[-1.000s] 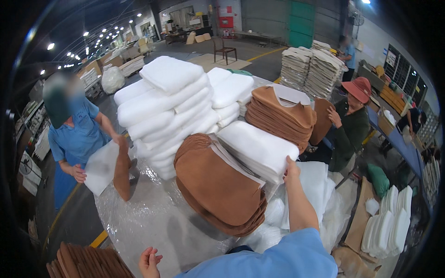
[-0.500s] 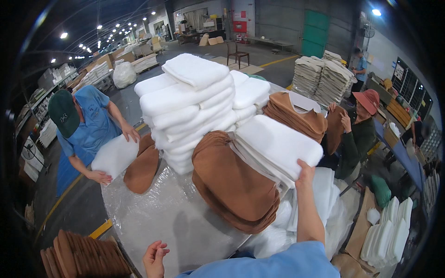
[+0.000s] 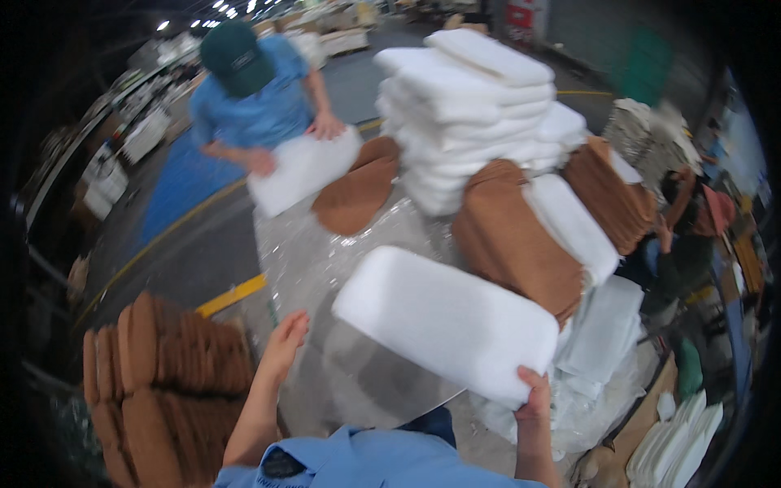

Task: The person inserts white foam inserts into brown fabric covers and stacks the finished cushions. The person handles foam and fabric pieces one at a time, aligns edges, and places completed units on a growing pile.

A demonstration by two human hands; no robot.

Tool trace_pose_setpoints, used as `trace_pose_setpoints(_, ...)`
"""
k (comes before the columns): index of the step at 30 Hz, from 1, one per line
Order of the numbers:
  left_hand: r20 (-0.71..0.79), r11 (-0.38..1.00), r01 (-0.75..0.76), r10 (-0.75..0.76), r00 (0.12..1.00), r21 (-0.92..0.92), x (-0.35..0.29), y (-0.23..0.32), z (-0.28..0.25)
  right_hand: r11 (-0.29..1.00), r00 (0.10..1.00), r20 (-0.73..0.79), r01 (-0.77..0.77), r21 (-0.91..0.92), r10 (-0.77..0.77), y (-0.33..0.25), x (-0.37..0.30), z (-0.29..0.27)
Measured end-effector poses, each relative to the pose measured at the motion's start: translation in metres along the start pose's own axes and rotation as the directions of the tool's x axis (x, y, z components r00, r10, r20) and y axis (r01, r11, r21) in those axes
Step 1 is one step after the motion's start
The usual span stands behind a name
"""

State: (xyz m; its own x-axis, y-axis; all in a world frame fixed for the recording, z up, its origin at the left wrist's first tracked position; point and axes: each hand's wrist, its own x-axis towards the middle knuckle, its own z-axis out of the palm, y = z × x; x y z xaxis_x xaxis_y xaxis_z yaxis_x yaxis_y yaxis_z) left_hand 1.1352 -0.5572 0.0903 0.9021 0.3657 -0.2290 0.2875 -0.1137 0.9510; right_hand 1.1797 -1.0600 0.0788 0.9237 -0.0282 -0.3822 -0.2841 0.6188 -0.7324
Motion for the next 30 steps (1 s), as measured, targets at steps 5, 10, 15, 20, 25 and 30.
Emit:
trace_pose_setpoints(5, -0.155, 0.905, 0.424, -0.422, 0.893, -0.019, -0.024, -0.07, -0.066, 0.956, 0.952, 0.136, -0.256, -0.145, 0.275, 0.098, -0.026, 0.029)
trace_pose_setpoints(10, -0.239, 0.818, 0.433, -0.539, 0.808, -0.379, -0.08, -0.119, -0.079, 0.875, 0.865, 0.24, -0.354, -0.331, 0.441, 0.133, -0.013, 0.019)
trace_pose_setpoints(15, -0.199, 0.751, 0.424, -0.58, 0.79, -0.507, -0.112, -0.169, -0.053, 0.697, 0.798, 0.101, -0.449, -0.559, 0.594, 0.151, 0.011, -0.011)
trace_pose_setpoints(20, -0.298, 0.816, 0.47, -0.566, 0.769, -0.338, -0.113, -0.173, -0.068, 0.628, 0.86, -0.097, -0.438, -0.643, 0.501, 0.114, 0.017, -0.046)
trace_pose_setpoints(25, -0.237, 0.763, 0.496, -0.617, 0.75, -0.416, -0.107, -0.172, -0.077, 0.675, 0.87, -0.052, -0.416, -0.609, 0.489, 0.12, -0.007, -0.039)
trace_pose_setpoints(30, -0.196, 0.755, 0.513, -0.621, 0.759, -0.409, -0.108, -0.174, -0.048, 0.632, 0.889, -0.102, -0.393, -0.668, 0.446, 0.164, -0.023, -0.039)
